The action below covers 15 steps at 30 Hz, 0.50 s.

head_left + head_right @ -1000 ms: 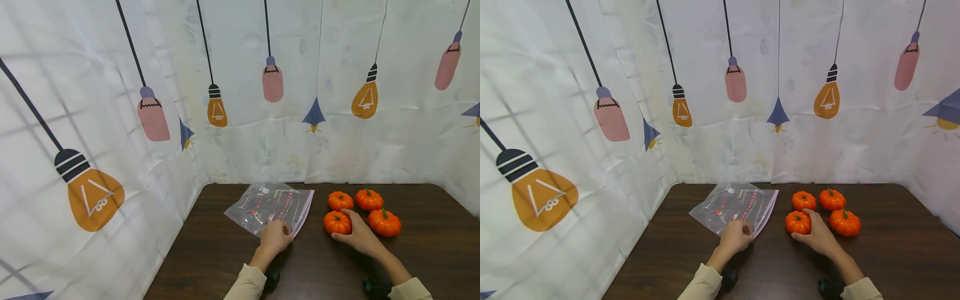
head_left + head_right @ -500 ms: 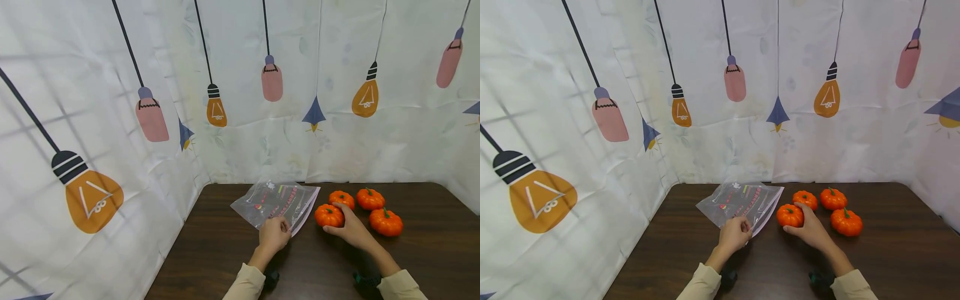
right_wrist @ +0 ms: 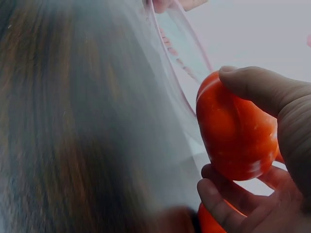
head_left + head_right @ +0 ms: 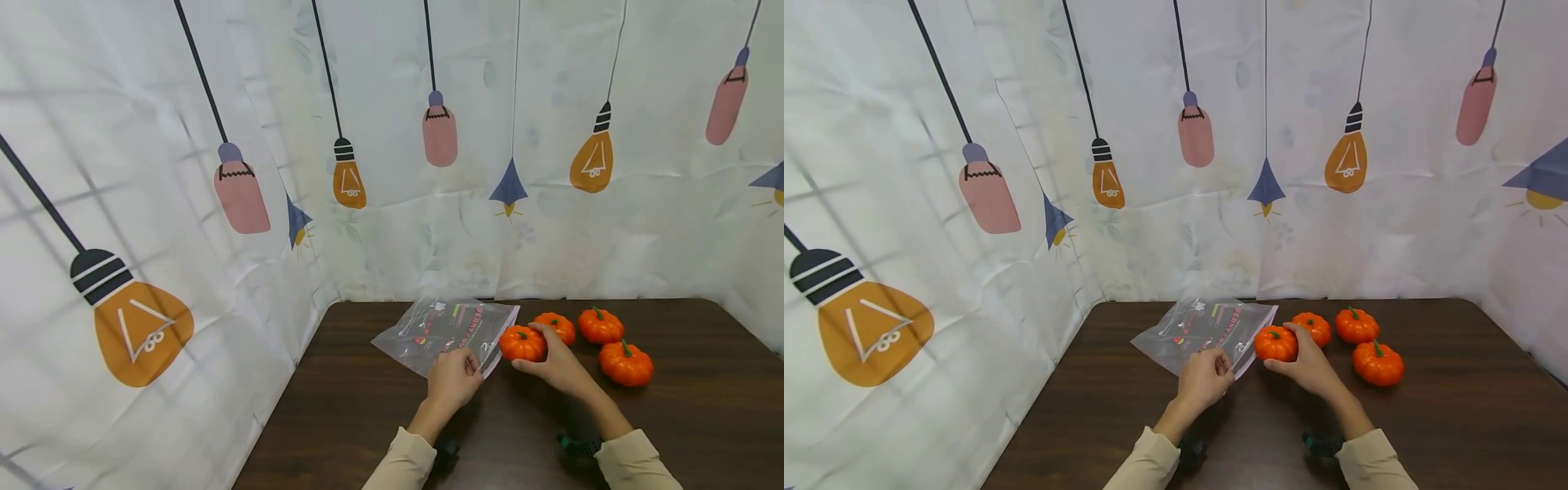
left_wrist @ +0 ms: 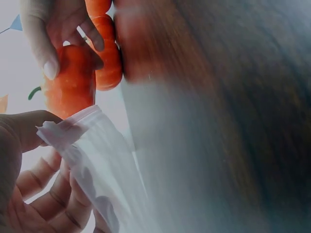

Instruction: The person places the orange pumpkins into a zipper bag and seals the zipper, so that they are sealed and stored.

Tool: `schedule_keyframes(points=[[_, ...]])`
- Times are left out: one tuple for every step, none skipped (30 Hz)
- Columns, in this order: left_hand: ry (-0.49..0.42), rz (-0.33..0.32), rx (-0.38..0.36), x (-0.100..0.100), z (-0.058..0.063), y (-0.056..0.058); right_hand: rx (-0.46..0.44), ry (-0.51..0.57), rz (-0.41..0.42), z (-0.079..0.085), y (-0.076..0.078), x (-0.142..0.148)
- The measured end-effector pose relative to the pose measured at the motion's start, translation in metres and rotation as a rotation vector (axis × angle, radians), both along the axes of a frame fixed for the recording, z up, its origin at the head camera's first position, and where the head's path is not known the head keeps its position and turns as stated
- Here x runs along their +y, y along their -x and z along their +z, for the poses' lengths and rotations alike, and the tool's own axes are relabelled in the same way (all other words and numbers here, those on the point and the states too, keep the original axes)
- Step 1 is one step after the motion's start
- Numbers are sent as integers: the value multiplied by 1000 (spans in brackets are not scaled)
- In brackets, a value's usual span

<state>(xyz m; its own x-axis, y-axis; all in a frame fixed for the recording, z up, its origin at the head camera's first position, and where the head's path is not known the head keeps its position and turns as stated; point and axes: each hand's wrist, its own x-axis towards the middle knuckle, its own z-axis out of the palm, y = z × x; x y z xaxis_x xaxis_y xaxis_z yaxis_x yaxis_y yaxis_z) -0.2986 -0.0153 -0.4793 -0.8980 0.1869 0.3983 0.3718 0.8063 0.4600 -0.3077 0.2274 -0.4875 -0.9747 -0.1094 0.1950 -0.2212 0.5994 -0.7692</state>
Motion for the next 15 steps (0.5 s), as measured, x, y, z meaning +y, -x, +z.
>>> schedule_keyframes(points=[[-4, -7, 0, 1, 0, 0, -5, 4, 1, 0, 0, -1], [-6, -14, -4, 1, 0, 0, -11, 6, 2, 0, 1, -2], [-13, -25, -1, 1, 0, 1, -17, 6, 1, -1, 1, -3], [-23, -37, 1, 0, 0, 1, -24, 6, 0, -1, 1, -4], [-35, -49, 5, 0, 1, 1, -30, 6, 0, -1, 2, -5], [-48, -60, 9, 0, 1, 1, -33, 4, -1, -2, 2, -6], [-53, -67, 14, -1, 1, 1, -35, 1, 1, -2, 3, -7], [-58, -72, 18, -2, 1, 1, -36, 0, 2, -2, 3, -8], [-63, -77, 23, -3, 0, 2, -35, 0, 2, -3, 3, -8], [-65, -78, 29, -4, 0, 2, -35, 2, 0, -3, 3, -9], [-64, -78, 35, -5, 0, 2, -35, 4, -1, -4, 4, -10], [-58, -77, 40, -5, -1, 3, -34, 5, 1, -5, 4, -11], [-57, -75, 45, -5, -1, 3, -36, 2, 5, -4, 4, -11], [-62, -76, 48, -4, -1, 3, -39, 1, 6, -3, 3, -11], [-64, -76, 52, -4, -1, 3, -39, 1, 5, -3, 3, -10]])
